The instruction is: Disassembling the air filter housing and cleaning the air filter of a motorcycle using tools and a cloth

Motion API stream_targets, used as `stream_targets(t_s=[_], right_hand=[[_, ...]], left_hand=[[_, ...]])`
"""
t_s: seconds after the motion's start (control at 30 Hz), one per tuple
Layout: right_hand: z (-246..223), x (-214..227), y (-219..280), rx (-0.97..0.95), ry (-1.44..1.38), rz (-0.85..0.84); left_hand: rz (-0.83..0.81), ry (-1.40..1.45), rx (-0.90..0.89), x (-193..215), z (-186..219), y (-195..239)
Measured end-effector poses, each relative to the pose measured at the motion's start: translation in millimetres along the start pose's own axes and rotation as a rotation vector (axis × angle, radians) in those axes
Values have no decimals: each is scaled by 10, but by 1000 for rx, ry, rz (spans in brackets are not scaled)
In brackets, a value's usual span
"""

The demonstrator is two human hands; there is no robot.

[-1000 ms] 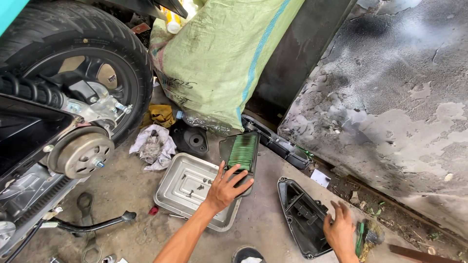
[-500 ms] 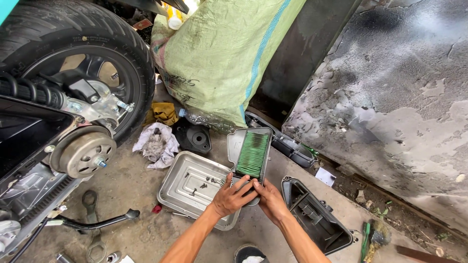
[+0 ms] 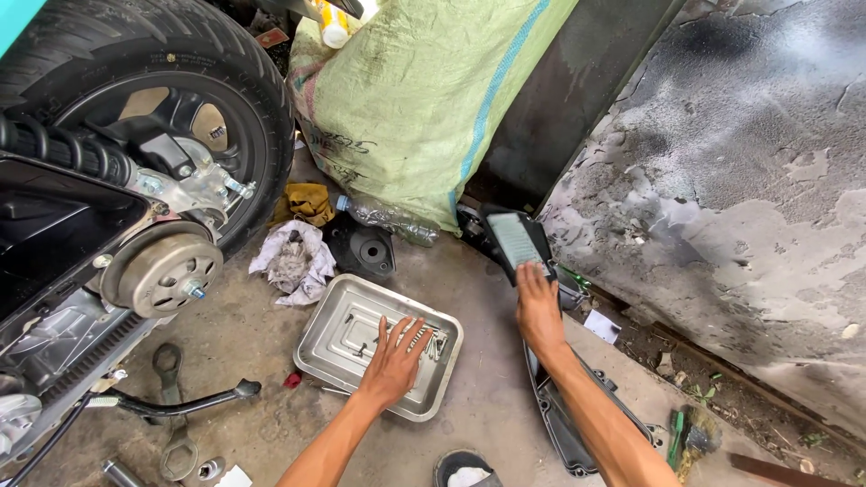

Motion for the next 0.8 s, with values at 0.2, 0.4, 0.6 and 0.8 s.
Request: stream_targets(t_s=[0.2,0.4,0.6,0.8], right_hand=[[32,-353,27,152,276,-508],[368,-598,13,205,430,-641],[252,-251,-40,246,359,-299],[-9,390,-254,17,121,-325]], left_hand=[[-60,-10,44,-25,6,45],[-103,44,83,-74,9,70],[-58,52,80,-26,0,66],[-42,75,88,85,73,-6]])
Point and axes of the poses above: each hand's wrist, its own y-axis away from the middle knuckle, its own x-axis out of the back of the hand, z = x × y, the point moved 3 cm from there along -y, towards the middle knuckle, and after that the axes turned 2 degrees about -z, right-handed, at the moved point
